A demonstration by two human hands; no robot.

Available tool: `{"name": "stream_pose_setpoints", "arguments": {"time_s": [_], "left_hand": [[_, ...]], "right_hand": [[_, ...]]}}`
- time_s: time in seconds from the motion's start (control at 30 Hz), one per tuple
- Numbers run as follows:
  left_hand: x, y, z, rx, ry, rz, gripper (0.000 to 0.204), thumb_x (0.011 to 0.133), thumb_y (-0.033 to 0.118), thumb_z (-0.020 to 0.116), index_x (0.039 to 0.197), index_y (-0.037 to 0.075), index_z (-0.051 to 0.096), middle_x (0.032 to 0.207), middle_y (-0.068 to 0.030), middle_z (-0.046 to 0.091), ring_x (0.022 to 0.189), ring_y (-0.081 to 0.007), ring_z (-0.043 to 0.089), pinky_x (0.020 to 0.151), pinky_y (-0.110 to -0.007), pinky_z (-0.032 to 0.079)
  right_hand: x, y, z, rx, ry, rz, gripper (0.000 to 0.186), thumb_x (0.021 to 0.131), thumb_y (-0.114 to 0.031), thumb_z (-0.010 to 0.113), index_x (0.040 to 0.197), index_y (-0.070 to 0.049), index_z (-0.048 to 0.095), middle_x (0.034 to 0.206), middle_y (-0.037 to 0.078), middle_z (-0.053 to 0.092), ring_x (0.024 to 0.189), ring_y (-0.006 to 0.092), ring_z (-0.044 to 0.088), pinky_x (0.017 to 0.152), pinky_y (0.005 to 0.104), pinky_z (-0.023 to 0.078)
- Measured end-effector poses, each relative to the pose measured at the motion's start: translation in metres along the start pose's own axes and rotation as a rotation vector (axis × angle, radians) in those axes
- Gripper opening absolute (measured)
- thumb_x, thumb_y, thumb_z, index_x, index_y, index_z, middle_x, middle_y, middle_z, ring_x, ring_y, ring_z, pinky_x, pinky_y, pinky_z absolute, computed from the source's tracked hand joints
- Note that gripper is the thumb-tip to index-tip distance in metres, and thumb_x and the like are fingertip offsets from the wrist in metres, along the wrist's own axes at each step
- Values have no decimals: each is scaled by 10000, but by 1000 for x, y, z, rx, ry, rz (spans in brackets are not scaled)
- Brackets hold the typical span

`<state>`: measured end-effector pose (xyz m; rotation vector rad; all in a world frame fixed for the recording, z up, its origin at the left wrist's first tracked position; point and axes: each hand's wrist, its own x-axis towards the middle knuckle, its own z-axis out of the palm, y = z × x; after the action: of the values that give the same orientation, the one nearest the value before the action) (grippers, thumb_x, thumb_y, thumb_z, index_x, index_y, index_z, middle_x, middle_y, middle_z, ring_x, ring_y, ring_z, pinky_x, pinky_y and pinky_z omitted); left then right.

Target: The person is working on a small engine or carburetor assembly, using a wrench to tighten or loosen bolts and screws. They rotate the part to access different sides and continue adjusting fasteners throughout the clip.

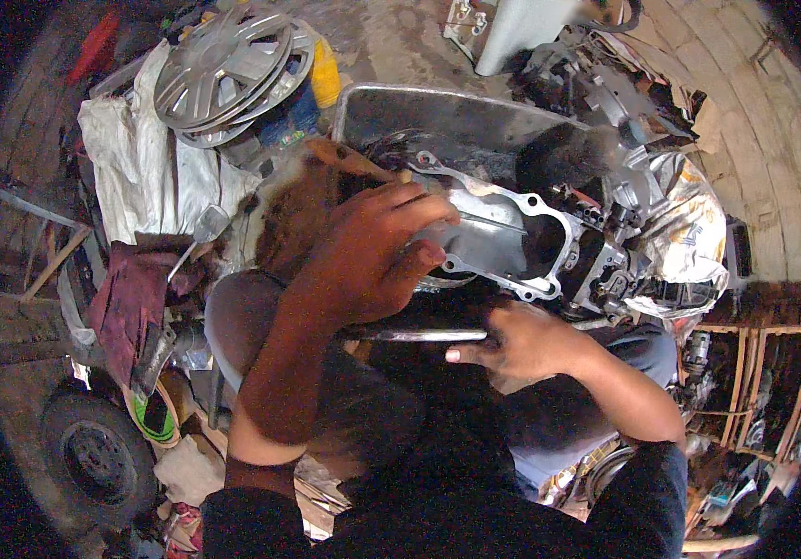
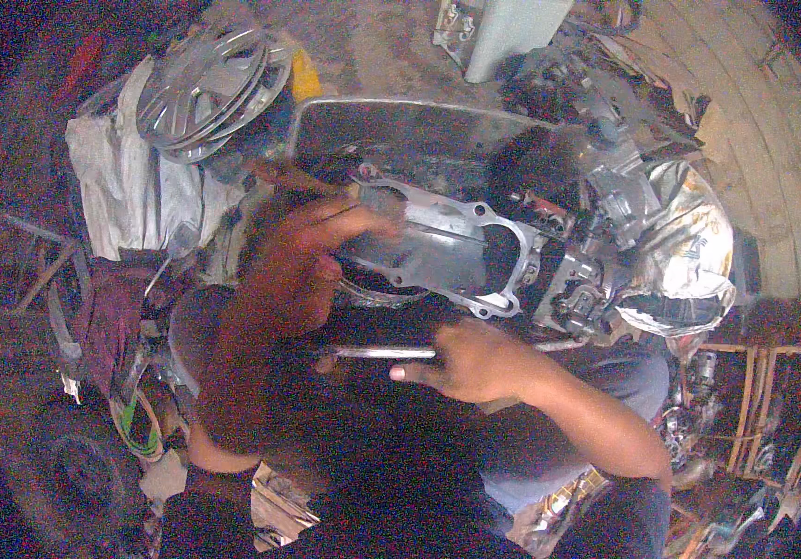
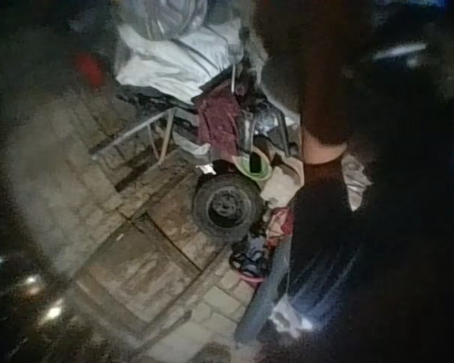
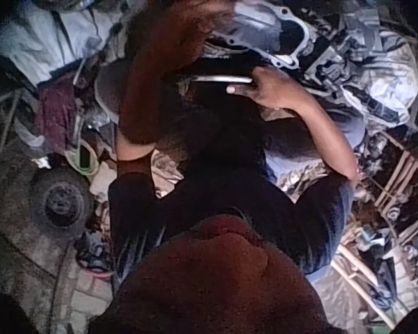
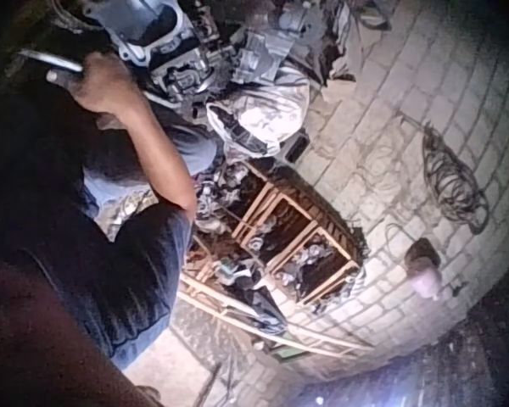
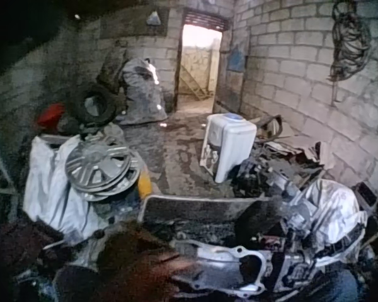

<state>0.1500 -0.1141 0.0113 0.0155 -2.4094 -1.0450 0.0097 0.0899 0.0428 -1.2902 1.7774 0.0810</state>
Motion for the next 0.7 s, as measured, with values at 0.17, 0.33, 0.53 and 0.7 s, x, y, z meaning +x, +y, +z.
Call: {"name": "stream_pose_setpoints", "arguments": {"time_s": [0.17, 0.33, 0.53, 0.7], "left_hand": [[1, 3, 0, -54, -11, -28, 380, 959, 370, 591, 1177, 66, 655, 1089, -212, 664, 1053, -473, 622, 912, -538, 492], [1, 3, 1, 14, -11, 15, 391, 978, 378, 570, 1184, 55, 652, 1092, -218, 658, 1037, -474, 619, 910, -528, 496], [2, 1, 4, -20, -6, 47, 357, 986, 356, 596, 1168, 56, 663, 1121, -210, 667, 1050, -455, 626, 919, -517, 502], [4, 17, 8, 63, -45, 4, 301, 956, 278, 683, 1160, 57, 676, 1117, -188, 687, 1047, -421, 652, 916, -495, 514]], "right_hand": [[-11, 8, 27, -130, 272, -190, 721, 952, -595, 645, 1242, 64, 610, 1152, 321, 629, 1057, 468, 662, 918, 530, 554], [-23, -3, 36, -246, 615, -294, 435, 918, -323, 747, 1211, -13, 667, 1084, 217, 625, 1031, 403, 645, 912, 479, 548], [-32, 1, 37, -345, 677, -319, 367, 741, -100, 710, 1103, -47, 677, 1080, 159, 631, 1083, 356, 634, 894, 453, 552], [-37, 6, 41, -205, 850, -345, 267, 787, -39, 704, 1054, -37, 697, 1052, 148, 641, 1026, 351, 645, 842, 438, 546]]}}
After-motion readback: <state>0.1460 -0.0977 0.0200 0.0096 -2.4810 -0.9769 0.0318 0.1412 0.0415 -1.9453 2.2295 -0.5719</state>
